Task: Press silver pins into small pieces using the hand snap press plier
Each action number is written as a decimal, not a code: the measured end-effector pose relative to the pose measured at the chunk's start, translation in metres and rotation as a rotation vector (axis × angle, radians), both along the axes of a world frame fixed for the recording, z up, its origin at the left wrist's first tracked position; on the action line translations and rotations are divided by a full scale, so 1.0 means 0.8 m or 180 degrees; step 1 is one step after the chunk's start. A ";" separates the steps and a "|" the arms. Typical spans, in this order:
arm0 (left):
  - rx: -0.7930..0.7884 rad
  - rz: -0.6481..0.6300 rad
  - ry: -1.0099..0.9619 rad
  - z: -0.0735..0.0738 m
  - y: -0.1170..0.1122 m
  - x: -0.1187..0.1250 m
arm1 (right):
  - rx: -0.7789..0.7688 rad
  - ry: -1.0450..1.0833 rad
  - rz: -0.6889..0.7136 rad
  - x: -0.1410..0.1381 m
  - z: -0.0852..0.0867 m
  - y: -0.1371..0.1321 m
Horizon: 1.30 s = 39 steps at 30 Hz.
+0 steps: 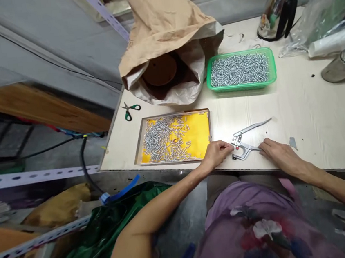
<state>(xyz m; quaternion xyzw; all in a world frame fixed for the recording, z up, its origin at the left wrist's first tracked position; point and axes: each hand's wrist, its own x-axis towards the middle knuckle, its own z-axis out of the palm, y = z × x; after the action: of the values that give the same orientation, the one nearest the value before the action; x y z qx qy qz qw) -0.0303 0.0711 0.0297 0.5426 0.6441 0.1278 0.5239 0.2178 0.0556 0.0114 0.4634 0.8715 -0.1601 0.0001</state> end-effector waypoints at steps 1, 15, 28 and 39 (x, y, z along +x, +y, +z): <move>-0.0062 -0.0006 0.0041 -0.003 0.001 0.007 | 0.0012 0.0020 0.0039 -0.001 0.001 -0.001; -0.0227 -0.0497 0.0857 -0.010 0.015 0.017 | -0.0061 0.0348 0.0127 -0.001 0.000 -0.005; -0.0338 -0.1025 0.1147 0.000 0.030 0.022 | -0.0338 0.0185 0.0085 -0.004 0.011 -0.003; -0.0841 -0.0709 0.0581 -0.014 0.015 0.011 | -0.0286 0.0464 0.0106 -0.003 -0.003 -0.005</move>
<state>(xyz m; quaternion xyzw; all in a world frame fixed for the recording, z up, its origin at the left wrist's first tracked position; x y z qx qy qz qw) -0.0219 0.0833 0.0188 0.5463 0.6361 -0.0663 0.5409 0.2156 0.0520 0.0087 0.4355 0.8688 -0.2324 -0.0399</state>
